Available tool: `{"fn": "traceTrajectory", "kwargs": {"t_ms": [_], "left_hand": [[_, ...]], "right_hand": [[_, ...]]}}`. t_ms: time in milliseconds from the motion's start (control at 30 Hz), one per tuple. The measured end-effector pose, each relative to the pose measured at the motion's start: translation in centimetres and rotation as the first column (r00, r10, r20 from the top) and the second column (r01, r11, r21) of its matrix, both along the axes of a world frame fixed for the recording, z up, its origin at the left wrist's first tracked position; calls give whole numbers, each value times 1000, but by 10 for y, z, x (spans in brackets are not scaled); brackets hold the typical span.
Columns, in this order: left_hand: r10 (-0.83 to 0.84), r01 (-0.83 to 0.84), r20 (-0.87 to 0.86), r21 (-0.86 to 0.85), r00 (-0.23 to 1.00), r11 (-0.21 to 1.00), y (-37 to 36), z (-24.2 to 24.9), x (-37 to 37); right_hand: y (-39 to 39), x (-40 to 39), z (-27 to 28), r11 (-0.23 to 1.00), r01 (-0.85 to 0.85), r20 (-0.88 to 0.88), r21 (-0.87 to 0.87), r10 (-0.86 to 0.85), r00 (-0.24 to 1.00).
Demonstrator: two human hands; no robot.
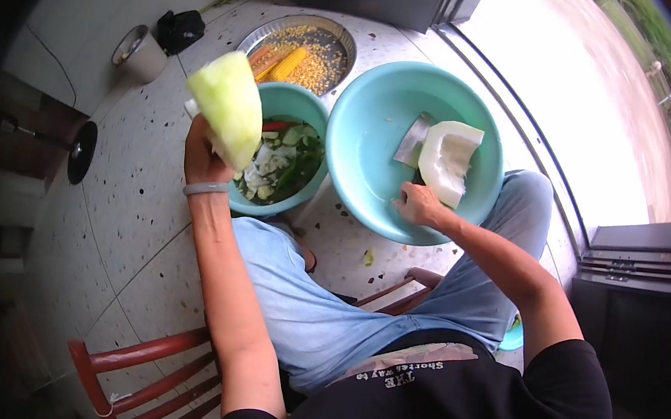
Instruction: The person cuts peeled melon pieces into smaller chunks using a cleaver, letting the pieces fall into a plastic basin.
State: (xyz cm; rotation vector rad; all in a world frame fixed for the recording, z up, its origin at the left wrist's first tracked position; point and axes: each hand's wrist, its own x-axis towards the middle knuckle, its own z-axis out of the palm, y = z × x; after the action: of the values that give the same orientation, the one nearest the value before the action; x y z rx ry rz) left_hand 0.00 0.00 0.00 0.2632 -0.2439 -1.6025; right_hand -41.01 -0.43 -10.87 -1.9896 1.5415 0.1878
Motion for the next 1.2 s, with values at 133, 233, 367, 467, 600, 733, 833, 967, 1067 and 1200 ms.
{"fn": "traceTrajectory", "kwargs": {"t_ms": [133,233,367,467,600,733,833,967,1067,1200], "left_hand": [[164,-17,718,-207,677,978,-10,13,-33],[171,-6,809,-203,563,979,-7,12,-63],[-75,131,462,-90,884,987,-11,9,-89],[-441,419,-125,-170,889,892,-8,-7,-101],[-106,157,183,-290,977,944,9,-30,-98],[-315,323,85,-365,945,873,12,-19,-82],[266,-104,586,-295,765,950,33,-24,-88],[141,-21,350,-327,926,945,51,17,-90],[139,-56,251,-310,958,949,53,18,-84],[-164,145,-157,-124,974,982,46,37,-80]], "right_hand": [[1,8,4,965,256,451,-64,-201,870],[10,23,54,856,296,708,423,-516,482],[19,48,109,822,-41,817,568,-569,-90],[20,70,142,884,-203,863,420,-459,-213],[10,104,162,901,-373,878,219,-349,-327],[-1,111,167,832,-477,902,282,-399,-164],[-1,124,170,879,-455,989,146,-120,85],[2,133,175,862,-493,984,118,-34,176],[0,127,181,839,-534,988,110,-34,150],[-48,135,151,815,-506,951,283,-306,39]]}}
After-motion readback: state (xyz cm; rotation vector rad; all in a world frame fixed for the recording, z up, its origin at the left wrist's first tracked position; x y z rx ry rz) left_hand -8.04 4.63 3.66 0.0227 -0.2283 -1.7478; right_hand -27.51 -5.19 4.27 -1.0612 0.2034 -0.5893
